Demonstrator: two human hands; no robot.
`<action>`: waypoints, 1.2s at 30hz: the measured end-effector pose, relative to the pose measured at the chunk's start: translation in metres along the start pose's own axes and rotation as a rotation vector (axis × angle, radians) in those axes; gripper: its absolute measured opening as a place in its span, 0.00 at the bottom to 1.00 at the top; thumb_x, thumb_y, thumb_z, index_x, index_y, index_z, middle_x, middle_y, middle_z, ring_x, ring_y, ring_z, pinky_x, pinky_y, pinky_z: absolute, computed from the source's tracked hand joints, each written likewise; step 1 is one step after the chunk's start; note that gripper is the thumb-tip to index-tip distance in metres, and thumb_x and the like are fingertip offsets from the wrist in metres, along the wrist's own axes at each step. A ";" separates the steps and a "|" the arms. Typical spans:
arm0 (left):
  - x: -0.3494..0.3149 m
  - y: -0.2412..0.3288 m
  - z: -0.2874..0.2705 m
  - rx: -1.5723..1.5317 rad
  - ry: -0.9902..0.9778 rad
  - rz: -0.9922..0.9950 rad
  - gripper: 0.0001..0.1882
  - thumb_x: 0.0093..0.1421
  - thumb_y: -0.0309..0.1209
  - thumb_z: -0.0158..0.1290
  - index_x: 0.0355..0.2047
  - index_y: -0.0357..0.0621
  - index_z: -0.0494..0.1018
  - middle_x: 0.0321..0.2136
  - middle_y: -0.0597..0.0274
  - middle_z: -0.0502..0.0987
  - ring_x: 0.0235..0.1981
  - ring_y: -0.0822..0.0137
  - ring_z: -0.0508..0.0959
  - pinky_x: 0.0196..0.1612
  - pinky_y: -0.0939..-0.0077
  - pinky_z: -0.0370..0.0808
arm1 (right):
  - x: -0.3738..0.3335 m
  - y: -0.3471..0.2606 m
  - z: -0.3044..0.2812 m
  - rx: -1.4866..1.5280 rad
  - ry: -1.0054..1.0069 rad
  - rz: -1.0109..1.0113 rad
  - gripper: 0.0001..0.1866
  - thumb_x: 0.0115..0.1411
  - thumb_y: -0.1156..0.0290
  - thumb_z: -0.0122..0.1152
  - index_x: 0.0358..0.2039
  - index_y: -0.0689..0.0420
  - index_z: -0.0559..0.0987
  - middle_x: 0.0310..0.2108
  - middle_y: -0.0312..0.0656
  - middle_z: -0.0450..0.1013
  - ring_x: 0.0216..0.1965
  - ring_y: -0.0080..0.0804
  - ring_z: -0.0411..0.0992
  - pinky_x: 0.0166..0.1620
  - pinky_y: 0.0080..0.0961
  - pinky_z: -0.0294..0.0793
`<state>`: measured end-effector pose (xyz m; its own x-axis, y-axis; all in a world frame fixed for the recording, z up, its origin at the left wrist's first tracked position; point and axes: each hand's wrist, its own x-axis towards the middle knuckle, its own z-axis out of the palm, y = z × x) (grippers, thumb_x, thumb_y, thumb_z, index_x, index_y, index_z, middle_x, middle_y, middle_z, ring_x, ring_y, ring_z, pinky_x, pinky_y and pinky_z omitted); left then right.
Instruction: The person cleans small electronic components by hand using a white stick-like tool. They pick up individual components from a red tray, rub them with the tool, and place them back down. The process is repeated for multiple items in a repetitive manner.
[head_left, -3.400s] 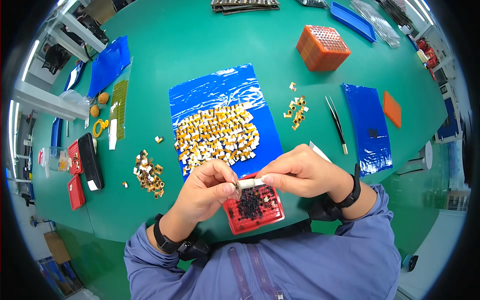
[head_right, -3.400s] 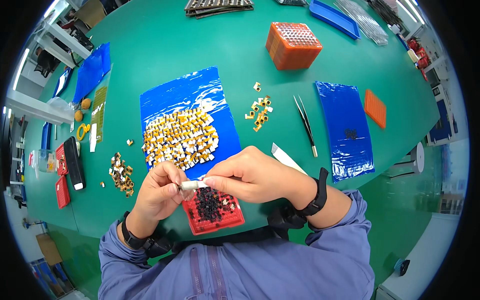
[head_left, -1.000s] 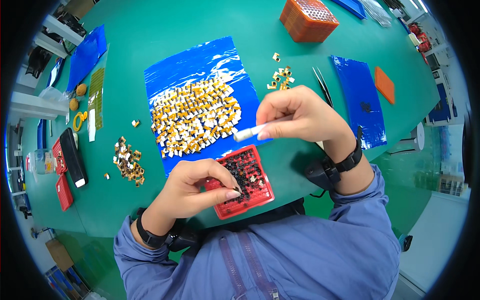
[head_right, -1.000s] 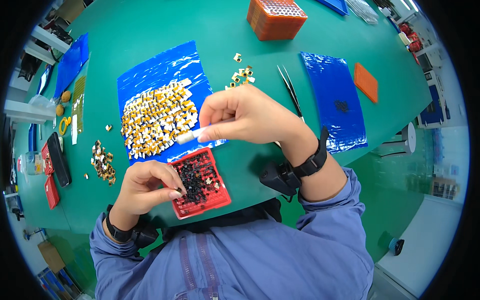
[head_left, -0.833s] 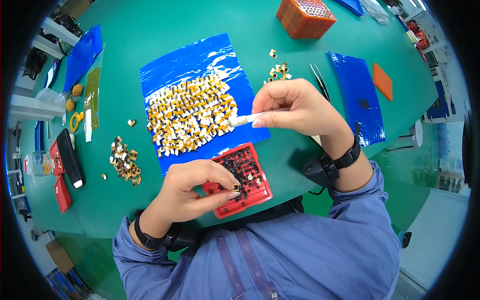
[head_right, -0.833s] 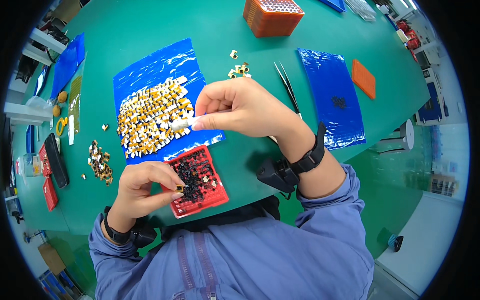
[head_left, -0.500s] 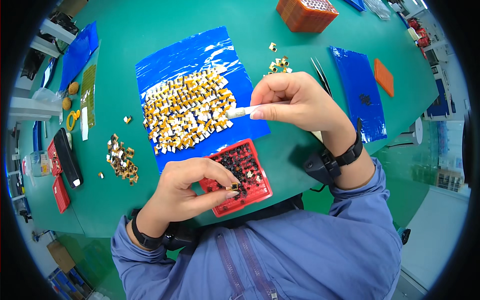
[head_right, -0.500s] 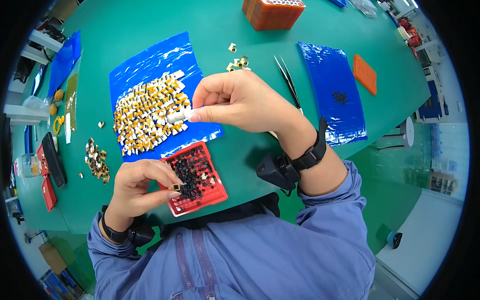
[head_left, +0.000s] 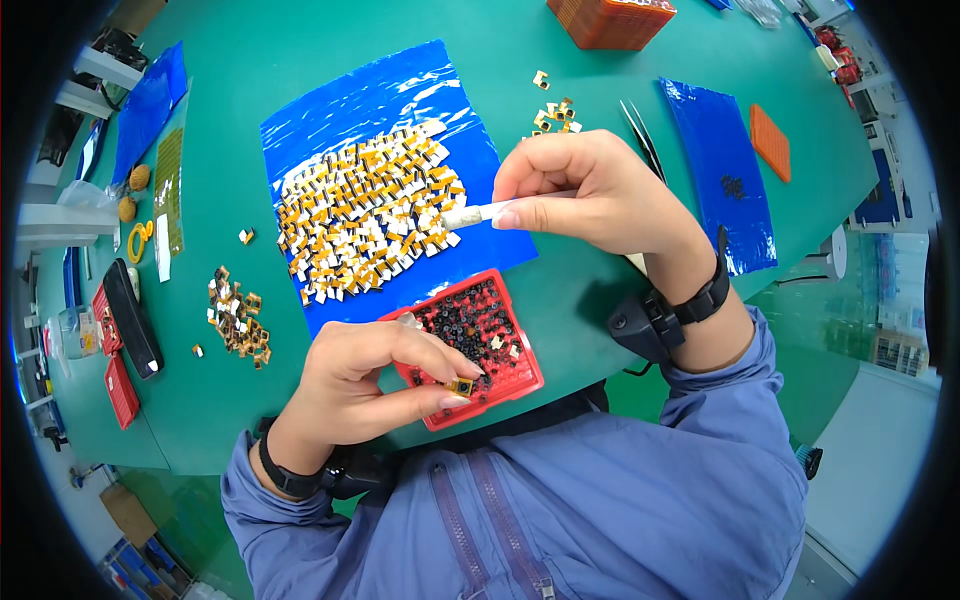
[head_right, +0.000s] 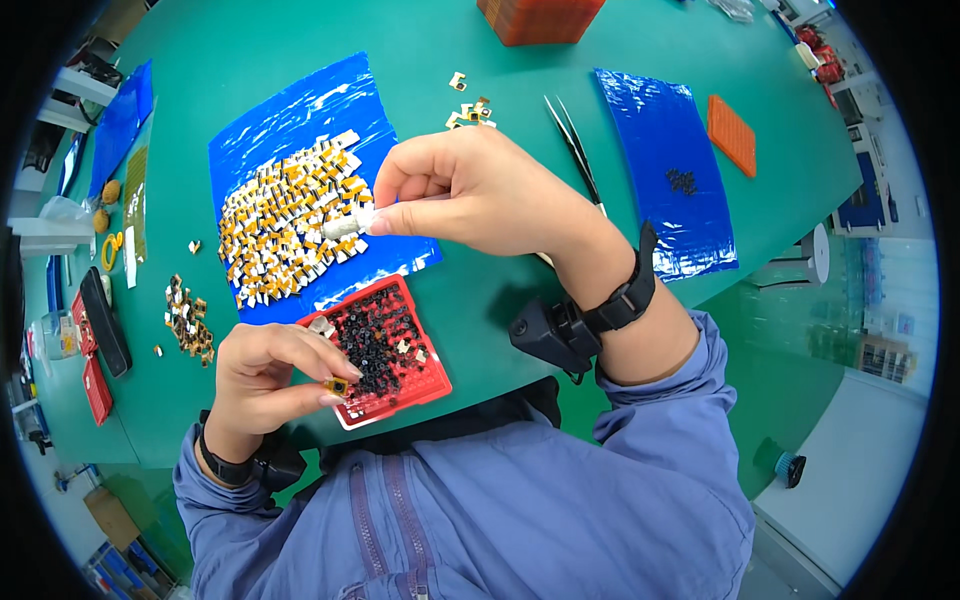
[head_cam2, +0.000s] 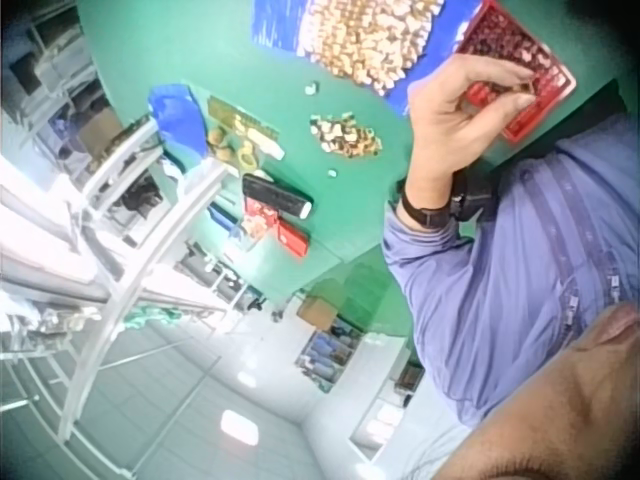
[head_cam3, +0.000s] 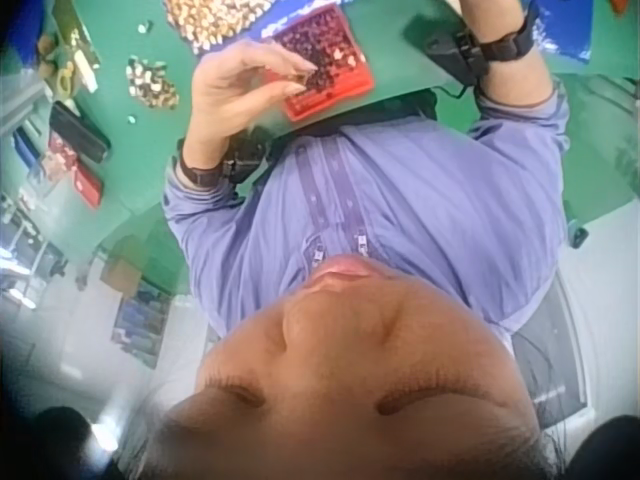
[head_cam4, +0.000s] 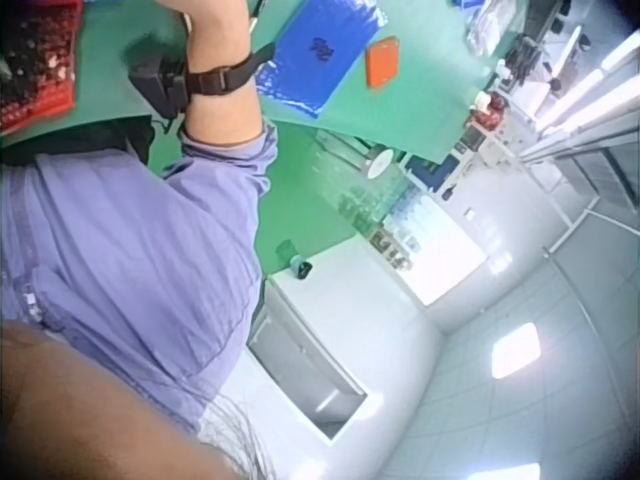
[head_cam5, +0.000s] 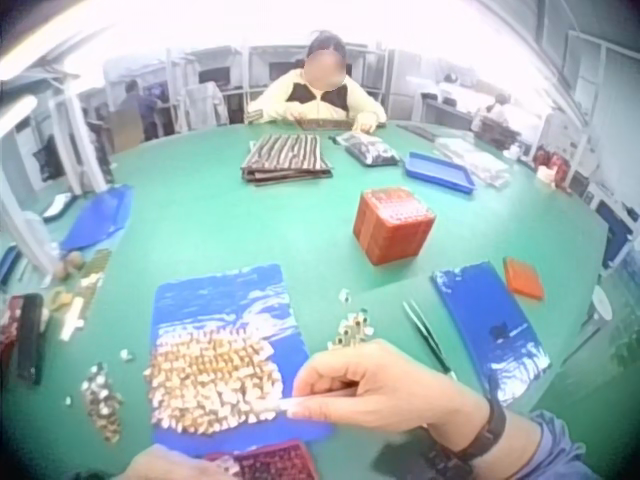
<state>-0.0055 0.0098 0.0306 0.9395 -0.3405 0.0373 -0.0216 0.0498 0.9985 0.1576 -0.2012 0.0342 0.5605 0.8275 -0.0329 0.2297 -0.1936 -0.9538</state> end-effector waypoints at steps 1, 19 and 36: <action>0.000 0.000 0.000 -0.008 -0.005 0.005 0.10 0.44 0.13 0.60 0.26 0.36 0.73 0.30 0.47 0.80 0.33 0.61 0.81 0.39 0.72 0.76 | 0.000 0.000 0.000 0.001 0.003 0.002 0.06 0.54 0.75 0.65 0.31 0.62 0.77 0.24 0.31 0.74 0.25 0.11 0.66 0.28 0.10 0.64; 0.001 -0.009 0.008 -0.101 0.191 -0.082 0.05 0.55 0.16 0.55 0.33 0.33 0.74 0.31 0.60 0.77 0.33 0.73 0.77 0.35 0.81 0.73 | -0.009 -0.005 0.025 -0.061 -0.173 -0.378 0.16 0.43 0.69 0.74 0.31 0.58 0.79 0.24 0.36 0.74 0.26 0.27 0.73 0.26 0.21 0.69; 0.004 -0.011 0.001 -0.115 0.296 -0.007 0.08 0.59 0.18 0.51 0.39 0.33 0.71 0.33 0.59 0.77 0.37 0.72 0.77 0.41 0.80 0.73 | -0.007 0.005 -0.029 -0.714 0.498 -0.107 0.06 0.48 0.72 0.60 0.27 0.60 0.79 0.21 0.45 0.72 0.22 0.38 0.71 0.26 0.29 0.69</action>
<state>-0.0015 0.0067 0.0198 0.9985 -0.0540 0.0008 0.0079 0.1596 0.9871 0.1780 -0.2227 0.0381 0.7511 0.5662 0.3394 0.6509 -0.5497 -0.5236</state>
